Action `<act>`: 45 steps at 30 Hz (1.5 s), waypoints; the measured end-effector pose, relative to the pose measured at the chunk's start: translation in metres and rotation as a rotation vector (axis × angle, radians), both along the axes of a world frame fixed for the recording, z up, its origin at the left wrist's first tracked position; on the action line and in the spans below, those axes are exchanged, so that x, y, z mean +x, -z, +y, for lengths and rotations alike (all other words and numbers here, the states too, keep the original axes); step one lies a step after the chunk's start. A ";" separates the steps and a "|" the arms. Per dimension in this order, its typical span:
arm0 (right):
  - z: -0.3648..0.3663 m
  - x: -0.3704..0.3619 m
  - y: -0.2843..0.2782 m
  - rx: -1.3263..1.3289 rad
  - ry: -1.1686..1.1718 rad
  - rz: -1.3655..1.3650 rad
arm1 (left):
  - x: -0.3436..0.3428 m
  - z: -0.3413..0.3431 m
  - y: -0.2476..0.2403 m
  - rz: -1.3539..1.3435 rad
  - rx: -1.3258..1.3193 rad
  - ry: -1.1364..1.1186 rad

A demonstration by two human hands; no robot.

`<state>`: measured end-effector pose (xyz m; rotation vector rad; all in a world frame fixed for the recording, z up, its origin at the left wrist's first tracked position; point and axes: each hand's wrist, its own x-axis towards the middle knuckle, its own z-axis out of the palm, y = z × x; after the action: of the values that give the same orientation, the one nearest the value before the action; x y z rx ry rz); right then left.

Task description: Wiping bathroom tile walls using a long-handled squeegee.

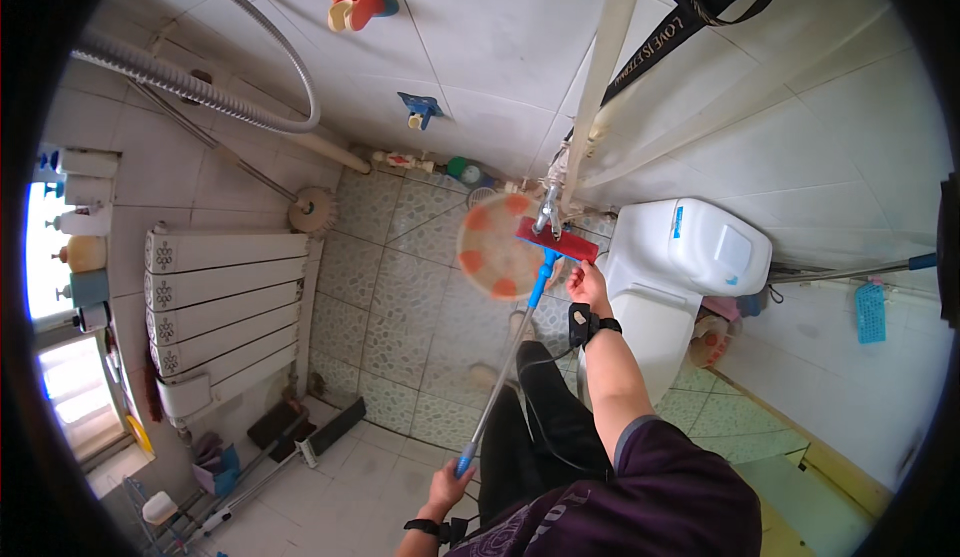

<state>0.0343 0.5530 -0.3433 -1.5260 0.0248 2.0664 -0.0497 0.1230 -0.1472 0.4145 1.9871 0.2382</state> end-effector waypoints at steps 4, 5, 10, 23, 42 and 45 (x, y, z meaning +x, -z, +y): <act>-0.008 0.001 0.001 -0.013 0.011 0.003 | 0.004 -0.012 0.004 0.032 -0.012 0.049; -0.010 -0.001 0.004 -0.015 0.003 -0.015 | 0.005 -0.014 0.004 0.040 -0.012 0.054; -0.012 -0.028 0.018 -0.020 -0.046 0.061 | 0.005 -0.021 0.005 0.028 -0.011 -0.018; -0.012 -0.099 0.005 0.019 -0.179 0.078 | 0.004 -0.027 0.014 0.101 0.027 -0.153; 0.006 -0.075 0.019 0.028 -0.147 0.046 | -0.002 -0.009 0.021 0.120 0.052 -0.065; 0.006 -0.072 0.018 0.038 -0.150 0.056 | -0.003 -0.007 0.020 0.125 0.044 -0.050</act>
<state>-0.0373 0.5593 -0.3609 -1.4865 -0.1096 2.2135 -0.0527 0.1159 -0.1674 0.4166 2.1200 0.2940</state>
